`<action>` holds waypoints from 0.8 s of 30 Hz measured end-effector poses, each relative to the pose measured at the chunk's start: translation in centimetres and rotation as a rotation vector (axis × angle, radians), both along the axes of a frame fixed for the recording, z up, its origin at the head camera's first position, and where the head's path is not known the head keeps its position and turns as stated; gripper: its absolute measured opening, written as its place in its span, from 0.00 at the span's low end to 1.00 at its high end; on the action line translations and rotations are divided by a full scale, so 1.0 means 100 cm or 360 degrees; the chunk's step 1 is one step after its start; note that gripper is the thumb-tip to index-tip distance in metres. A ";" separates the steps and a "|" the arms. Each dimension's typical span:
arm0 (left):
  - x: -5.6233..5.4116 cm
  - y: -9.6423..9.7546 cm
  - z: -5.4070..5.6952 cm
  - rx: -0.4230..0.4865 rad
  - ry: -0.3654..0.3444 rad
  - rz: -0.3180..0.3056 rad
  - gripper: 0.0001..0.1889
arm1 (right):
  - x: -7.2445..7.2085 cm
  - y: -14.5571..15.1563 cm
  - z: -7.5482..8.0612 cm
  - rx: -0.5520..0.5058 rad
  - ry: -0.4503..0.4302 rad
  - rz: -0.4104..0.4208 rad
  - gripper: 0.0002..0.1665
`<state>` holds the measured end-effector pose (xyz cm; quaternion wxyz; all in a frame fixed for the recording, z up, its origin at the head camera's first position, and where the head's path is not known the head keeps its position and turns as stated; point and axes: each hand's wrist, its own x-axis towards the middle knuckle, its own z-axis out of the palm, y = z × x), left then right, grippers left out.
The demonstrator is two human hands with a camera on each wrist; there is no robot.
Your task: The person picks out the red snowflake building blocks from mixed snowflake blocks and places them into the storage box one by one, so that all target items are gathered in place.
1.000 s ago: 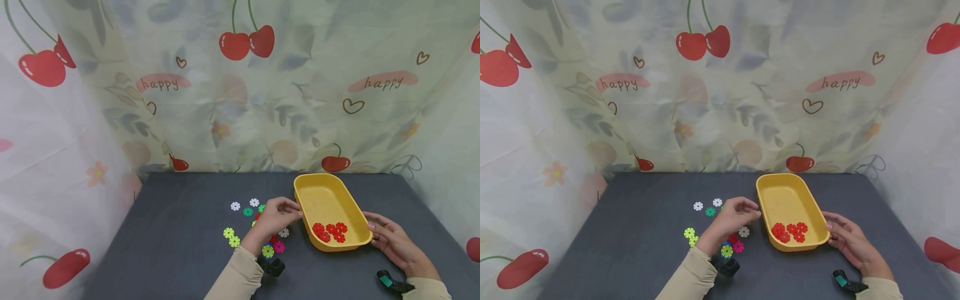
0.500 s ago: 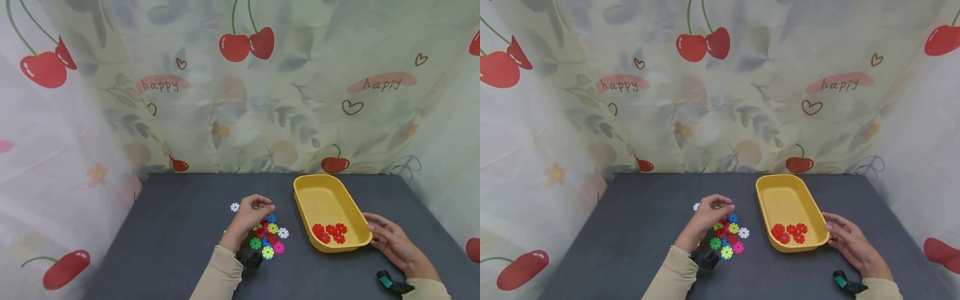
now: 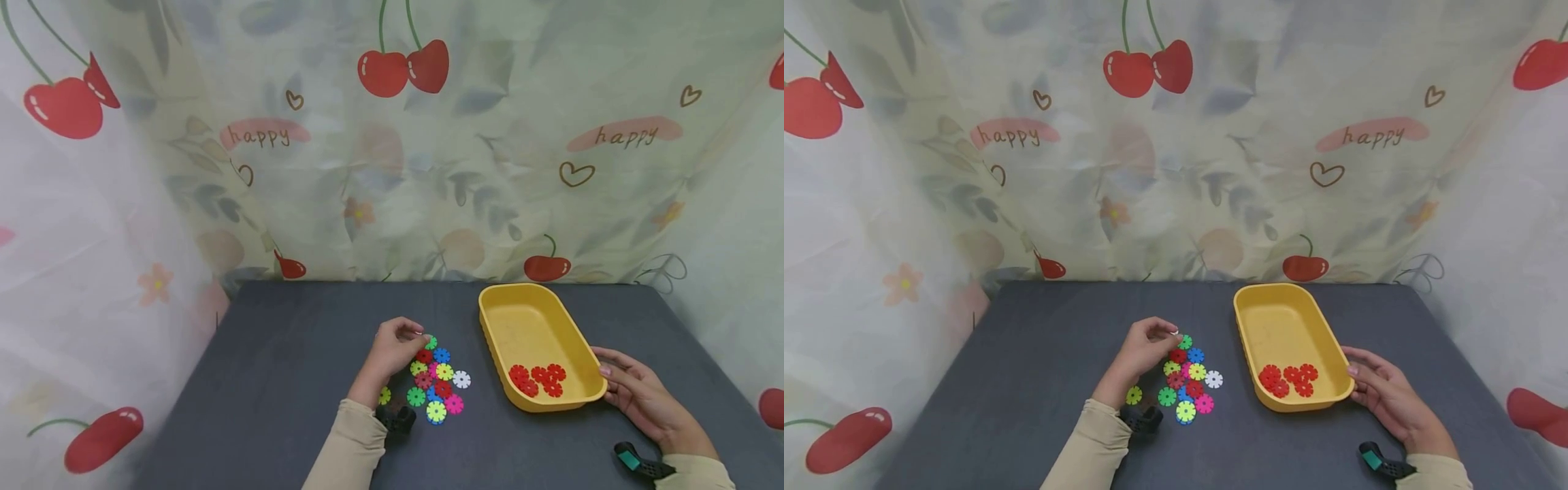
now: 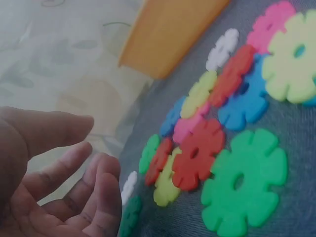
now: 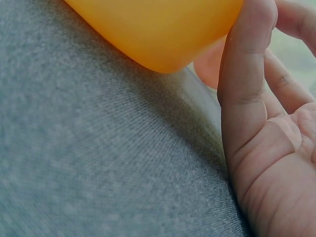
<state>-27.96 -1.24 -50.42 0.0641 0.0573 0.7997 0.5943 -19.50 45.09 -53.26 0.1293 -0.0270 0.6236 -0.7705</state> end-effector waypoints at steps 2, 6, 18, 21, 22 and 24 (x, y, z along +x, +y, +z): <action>-0.001 -0.001 -0.002 -0.0041 0.0012 -0.0012 0.11 | 0.000 0.000 0.000 0.0006 0.0004 -0.0004 0.24; -0.001 -0.003 -0.004 -0.0116 0.0032 -0.0056 0.12 | -0.001 0.000 0.000 -0.0007 0.0000 -0.0005 0.24; 0.003 0.000 -0.005 -0.0196 0.0065 -0.0081 0.16 | 0.000 -0.001 0.001 0.0004 -0.0006 -0.0004 0.24; 0.003 0.001 -0.007 -0.0206 0.0062 -0.0082 0.19 | 0.000 -0.001 0.002 -0.0002 -0.0011 -0.0001 0.24; 0.003 0.001 -0.007 -0.0213 0.0065 -0.0081 0.20 | 0.000 -0.002 0.003 -0.0006 -0.0013 0.0000 0.24; 0.002 0.002 -0.009 -0.0227 0.0068 -0.0077 0.20 | 0.001 -0.002 0.003 -0.0009 -0.0016 -0.0001 0.24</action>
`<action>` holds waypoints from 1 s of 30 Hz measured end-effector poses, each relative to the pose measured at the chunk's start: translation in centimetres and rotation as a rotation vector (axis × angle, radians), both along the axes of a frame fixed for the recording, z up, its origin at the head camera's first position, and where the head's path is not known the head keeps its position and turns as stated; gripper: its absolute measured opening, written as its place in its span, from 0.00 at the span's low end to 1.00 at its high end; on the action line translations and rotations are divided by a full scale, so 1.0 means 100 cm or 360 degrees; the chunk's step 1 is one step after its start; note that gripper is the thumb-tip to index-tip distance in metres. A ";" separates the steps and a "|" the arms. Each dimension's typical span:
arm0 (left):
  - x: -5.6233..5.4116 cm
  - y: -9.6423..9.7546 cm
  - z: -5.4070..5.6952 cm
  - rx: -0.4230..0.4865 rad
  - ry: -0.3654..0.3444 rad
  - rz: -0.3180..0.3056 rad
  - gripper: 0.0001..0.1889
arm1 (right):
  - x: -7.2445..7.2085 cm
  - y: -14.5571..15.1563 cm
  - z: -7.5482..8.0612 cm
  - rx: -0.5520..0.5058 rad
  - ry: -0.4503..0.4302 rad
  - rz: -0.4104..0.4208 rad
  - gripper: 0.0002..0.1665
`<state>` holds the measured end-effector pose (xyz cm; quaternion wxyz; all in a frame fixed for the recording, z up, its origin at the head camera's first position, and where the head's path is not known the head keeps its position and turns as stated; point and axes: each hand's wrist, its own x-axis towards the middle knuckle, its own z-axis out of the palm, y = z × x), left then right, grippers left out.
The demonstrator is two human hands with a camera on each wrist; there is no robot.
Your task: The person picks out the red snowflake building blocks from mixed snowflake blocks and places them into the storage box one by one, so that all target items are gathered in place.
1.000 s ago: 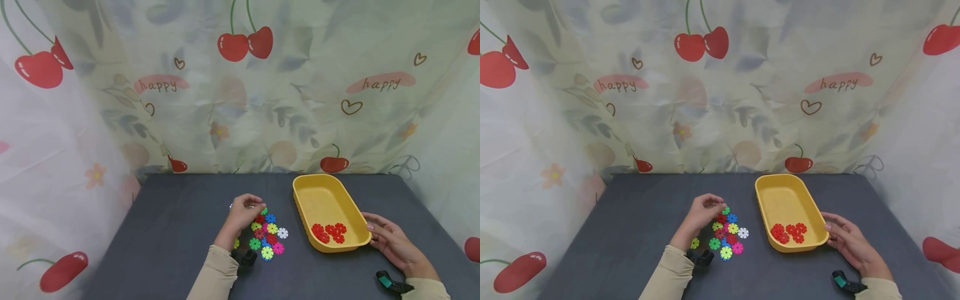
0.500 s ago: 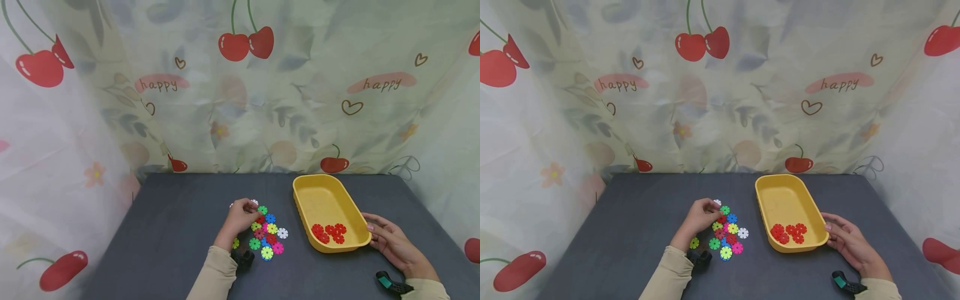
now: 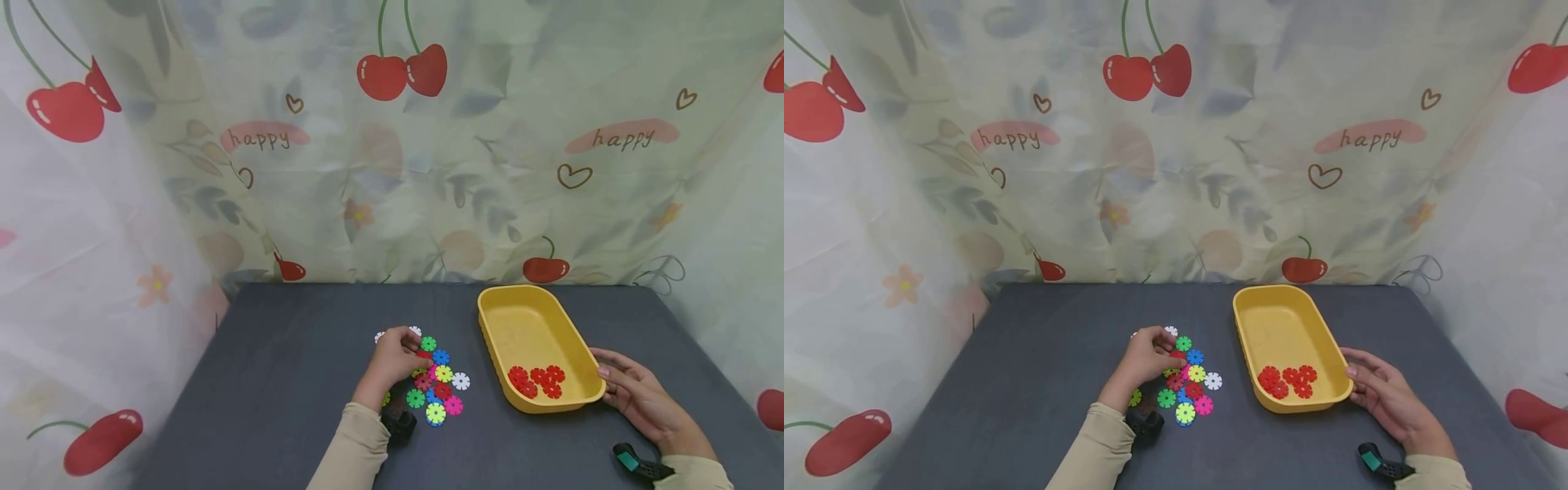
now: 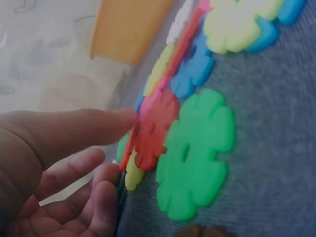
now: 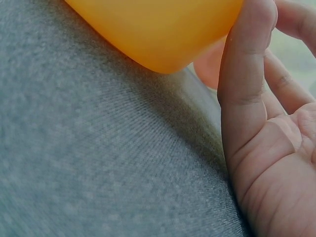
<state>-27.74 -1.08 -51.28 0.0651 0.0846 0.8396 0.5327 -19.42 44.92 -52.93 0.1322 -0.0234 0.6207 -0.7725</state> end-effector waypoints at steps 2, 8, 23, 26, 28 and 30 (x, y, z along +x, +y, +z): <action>0.000 0.000 -0.001 -0.0005 0.0000 0.0009 0.21 | 0.000 0.000 0.000 0.0002 -0.0002 -0.0001 0.24; -0.001 0.000 -0.002 -0.0005 -0.0009 0.0018 0.21 | 0.001 0.000 -0.002 0.0008 -0.0009 -0.0006 0.24; -0.002 -0.006 0.002 -0.0012 0.0029 -0.0048 0.08 | 0.001 0.001 -0.002 0.0008 -0.0002 -0.0002 0.24; -0.005 -0.007 0.001 0.0017 0.0044 -0.0040 0.06 | 0.000 0.001 -0.002 0.0019 0.0004 -0.0011 0.23; -0.006 -0.008 0.001 0.0042 0.0044 -0.0022 0.06 | 0.000 0.000 -0.002 0.0033 -0.0001 -0.0022 0.23; -0.007 -0.009 0.002 0.0072 0.0039 0.0002 0.06 | 0.000 0.000 -0.001 0.0033 -0.0008 -0.0023 0.23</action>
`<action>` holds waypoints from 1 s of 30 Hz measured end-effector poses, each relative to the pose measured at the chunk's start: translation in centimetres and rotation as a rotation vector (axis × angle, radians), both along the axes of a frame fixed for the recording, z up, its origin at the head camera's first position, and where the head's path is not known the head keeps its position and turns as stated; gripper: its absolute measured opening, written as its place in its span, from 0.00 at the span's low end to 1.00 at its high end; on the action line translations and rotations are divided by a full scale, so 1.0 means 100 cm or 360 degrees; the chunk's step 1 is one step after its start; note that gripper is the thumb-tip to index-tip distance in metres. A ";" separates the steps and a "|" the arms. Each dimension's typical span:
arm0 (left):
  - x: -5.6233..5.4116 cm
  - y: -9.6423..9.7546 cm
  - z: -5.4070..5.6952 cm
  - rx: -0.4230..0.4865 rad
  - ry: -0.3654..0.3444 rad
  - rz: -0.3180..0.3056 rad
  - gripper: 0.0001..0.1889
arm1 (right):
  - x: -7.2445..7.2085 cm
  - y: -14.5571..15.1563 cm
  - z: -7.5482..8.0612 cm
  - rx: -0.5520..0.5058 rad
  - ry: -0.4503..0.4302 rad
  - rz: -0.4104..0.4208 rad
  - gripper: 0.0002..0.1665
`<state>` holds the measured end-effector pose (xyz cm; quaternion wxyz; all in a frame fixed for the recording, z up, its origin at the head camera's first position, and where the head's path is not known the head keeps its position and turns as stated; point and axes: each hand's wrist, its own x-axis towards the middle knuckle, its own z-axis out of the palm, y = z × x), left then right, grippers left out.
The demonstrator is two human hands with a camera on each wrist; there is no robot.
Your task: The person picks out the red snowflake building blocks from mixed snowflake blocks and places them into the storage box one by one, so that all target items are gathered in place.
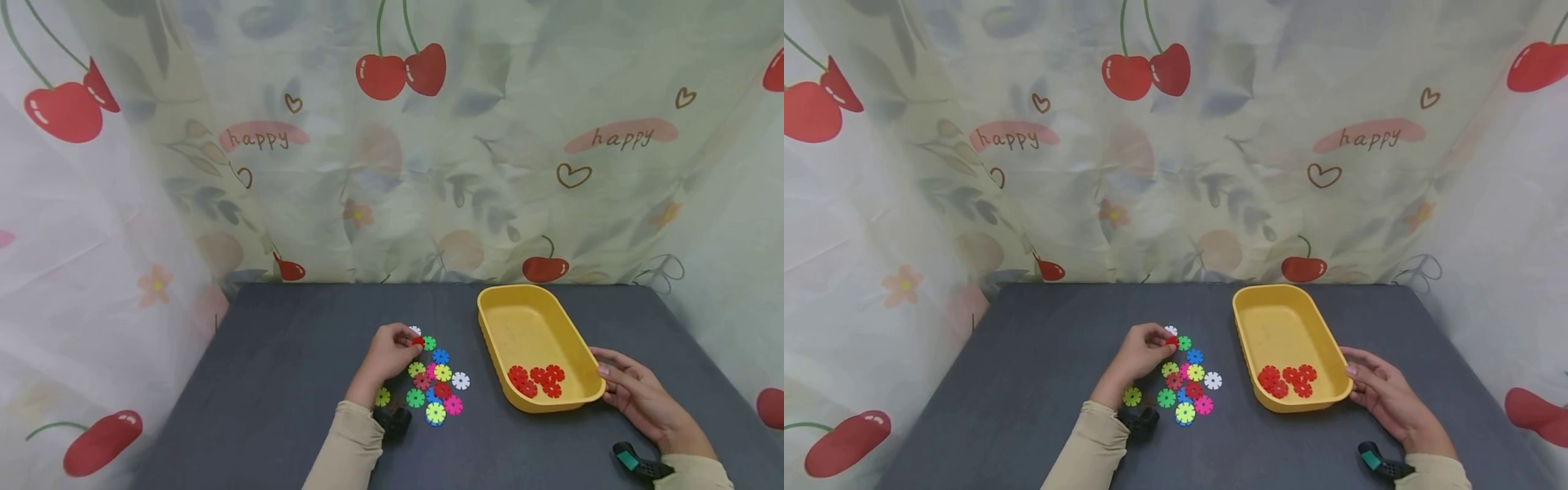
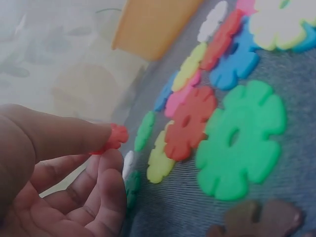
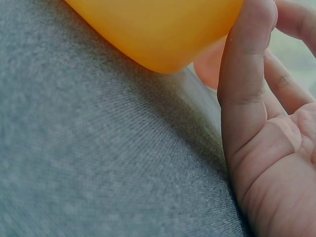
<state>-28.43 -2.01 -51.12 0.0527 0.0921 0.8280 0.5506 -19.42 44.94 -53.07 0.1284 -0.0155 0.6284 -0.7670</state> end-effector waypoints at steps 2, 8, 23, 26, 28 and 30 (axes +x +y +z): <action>-0.001 -0.001 0.000 0.0035 0.0003 0.0017 0.07 | 0.000 0.000 0.000 0.0002 -0.0006 -0.0003 0.23; -0.002 -0.003 0.004 0.0149 -0.0041 0.0069 0.08 | 0.000 0.000 0.001 0.0009 0.0011 -0.0012 0.23; 0.015 0.027 0.020 0.0510 -0.0278 -0.0144 0.12 | 0.000 -0.001 0.000 0.0002 0.0002 -0.0014 0.23; 0.021 0.036 0.024 0.0534 -0.0316 -0.0213 0.11 | 0.000 -0.001 0.000 0.0002 -0.0003 -0.0018 0.23; 0.024 0.042 0.025 0.0549 -0.0342 -0.0253 0.10 | 0.000 -0.001 0.001 0.0001 -0.0004 -0.0018 0.23; 0.027 0.047 0.026 0.0563 -0.0358 -0.0277 0.10 | 0.000 -0.001 0.001 -0.0001 0.0002 -0.0012 0.23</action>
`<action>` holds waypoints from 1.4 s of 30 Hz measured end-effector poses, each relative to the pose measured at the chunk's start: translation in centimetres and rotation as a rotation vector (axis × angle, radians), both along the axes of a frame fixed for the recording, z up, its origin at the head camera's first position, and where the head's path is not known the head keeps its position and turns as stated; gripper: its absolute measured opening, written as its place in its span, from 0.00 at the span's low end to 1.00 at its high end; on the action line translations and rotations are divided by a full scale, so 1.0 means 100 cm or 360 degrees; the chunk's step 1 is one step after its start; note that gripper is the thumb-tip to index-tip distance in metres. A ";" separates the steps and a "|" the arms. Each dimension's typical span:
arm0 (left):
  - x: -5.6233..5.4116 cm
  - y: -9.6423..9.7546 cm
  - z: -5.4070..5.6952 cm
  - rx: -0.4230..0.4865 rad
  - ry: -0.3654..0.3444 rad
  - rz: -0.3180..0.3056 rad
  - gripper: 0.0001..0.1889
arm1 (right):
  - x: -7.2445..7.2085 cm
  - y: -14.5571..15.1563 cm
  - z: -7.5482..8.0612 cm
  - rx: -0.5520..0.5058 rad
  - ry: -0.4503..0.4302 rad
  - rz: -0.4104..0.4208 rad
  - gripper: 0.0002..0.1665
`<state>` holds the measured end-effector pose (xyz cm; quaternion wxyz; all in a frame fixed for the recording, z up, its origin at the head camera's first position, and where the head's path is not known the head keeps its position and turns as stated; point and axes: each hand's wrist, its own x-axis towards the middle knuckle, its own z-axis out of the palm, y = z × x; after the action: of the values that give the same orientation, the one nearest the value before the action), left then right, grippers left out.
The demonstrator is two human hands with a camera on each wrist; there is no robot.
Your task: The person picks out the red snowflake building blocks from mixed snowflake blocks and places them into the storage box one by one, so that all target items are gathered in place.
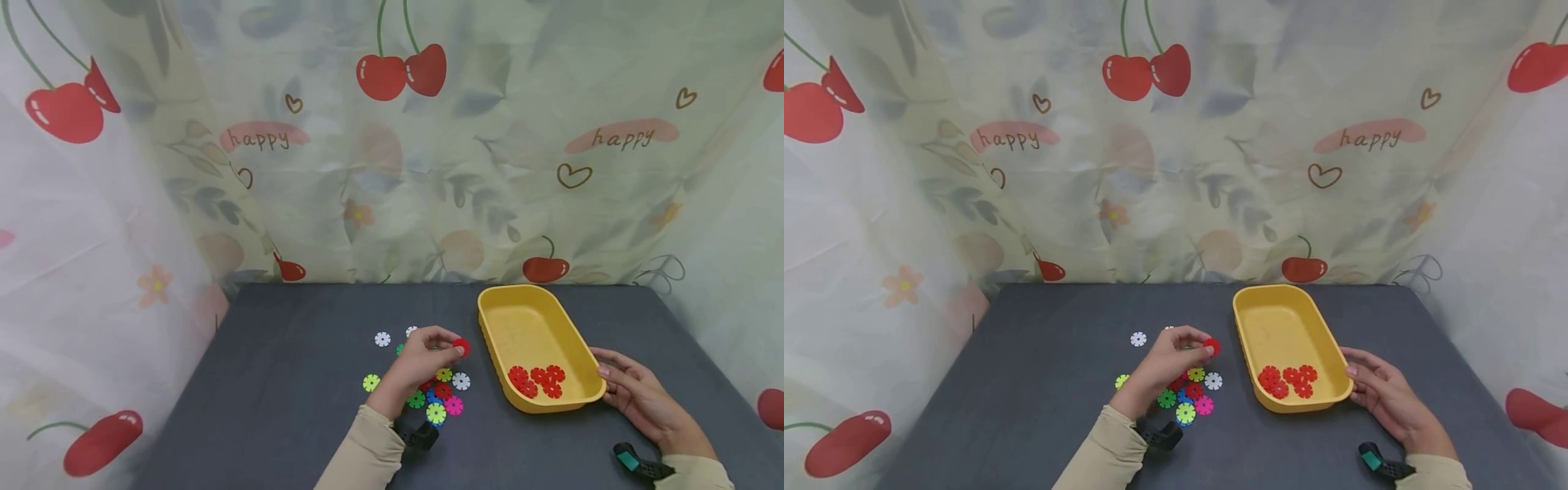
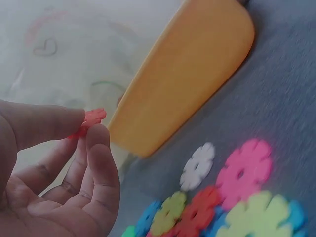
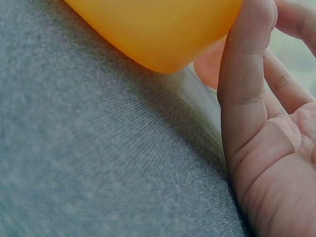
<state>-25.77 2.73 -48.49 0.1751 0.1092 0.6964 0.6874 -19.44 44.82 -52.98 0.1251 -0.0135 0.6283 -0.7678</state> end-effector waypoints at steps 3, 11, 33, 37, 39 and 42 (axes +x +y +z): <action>0.003 0.007 0.001 0.0024 -0.0002 -0.0020 0.10 | 0.000 0.000 0.000 -0.0002 0.0008 0.0005 0.23; 0.010 0.023 0.001 0.0016 0.0015 -0.0070 0.10 | -0.001 0.002 0.001 0.0003 0.0016 0.0015 0.24; 0.025 0.071 0.016 0.0038 -0.0057 -0.0092 0.07 | -0.002 0.000 -0.001 -0.0027 0.0016 0.0023 0.24; 0.024 0.071 0.016 0.0062 -0.0056 -0.0107 0.08 | -0.002 0.001 0.000 -0.0029 0.0012 0.0016 0.24; 0.024 0.070 0.015 0.0077 -0.0043 -0.0131 0.09 | -0.001 0.001 0.000 -0.0025 0.0009 0.0017 0.24; 0.024 0.069 0.015 0.0097 -0.0032 -0.0162 0.11 | 0.000 0.001 -0.001 -0.0020 0.0003 0.0025 0.24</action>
<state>-23.38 9.65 -47.01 0.2135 0.1428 0.6669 0.6994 -19.43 44.94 -53.06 0.1305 -0.0201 0.6233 -0.7707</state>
